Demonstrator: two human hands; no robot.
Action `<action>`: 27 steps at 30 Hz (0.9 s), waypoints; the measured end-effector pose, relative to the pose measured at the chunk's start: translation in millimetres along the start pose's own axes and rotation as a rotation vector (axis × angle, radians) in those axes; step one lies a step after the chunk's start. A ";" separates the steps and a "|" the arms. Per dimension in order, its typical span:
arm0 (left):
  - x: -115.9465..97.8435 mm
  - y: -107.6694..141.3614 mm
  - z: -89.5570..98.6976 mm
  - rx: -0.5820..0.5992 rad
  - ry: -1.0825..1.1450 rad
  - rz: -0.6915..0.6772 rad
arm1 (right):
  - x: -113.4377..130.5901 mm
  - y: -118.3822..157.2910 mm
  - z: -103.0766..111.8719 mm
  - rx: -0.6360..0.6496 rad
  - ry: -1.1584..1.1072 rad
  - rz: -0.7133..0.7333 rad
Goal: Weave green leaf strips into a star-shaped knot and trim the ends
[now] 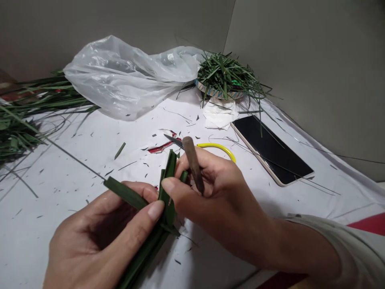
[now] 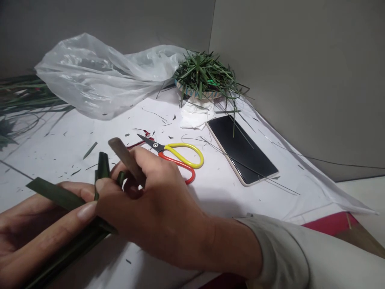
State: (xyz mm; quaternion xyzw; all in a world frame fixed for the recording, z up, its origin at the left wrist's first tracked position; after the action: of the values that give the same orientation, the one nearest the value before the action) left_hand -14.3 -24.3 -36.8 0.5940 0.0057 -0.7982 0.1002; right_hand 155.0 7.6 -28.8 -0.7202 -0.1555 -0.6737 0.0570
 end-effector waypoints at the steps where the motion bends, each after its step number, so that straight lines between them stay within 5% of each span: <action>1: -1.1 -1.4 -0.2 -0.012 0.008 0.009 | 0.2 -0.4 -0.1 0.005 -0.024 -0.007; 8: -17.7 -20.9 -5.3 -0.035 0.057 -0.019 | 2.9 0.1 -1.8 0.017 -0.051 -0.001; 14: -21.0 -26.3 -0.5 -0.048 0.064 -0.029 | 9.1 3.5 -0.2 -0.057 0.181 0.212; 27: 2.6 2.3 2.9 -0.012 0.126 0.186 | 6.5 -1.7 2.0 0.004 -0.019 0.035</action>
State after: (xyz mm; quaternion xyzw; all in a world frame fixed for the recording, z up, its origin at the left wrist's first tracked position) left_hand -17.4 -27.4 -38.1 0.6405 -0.0384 -0.7463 0.1768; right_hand 156.6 10.8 -22.7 -0.7291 -0.1447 -0.6654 0.0686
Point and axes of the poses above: each hand's wrist, its own y-axis away from the middle knuckle, its own z-axis out of the back of the hand, x = y × z, the point moved 3 cm from there along -y, towards the middle knuckle, and after that the axes turned 1 degree about x, right-handed, at the moved point
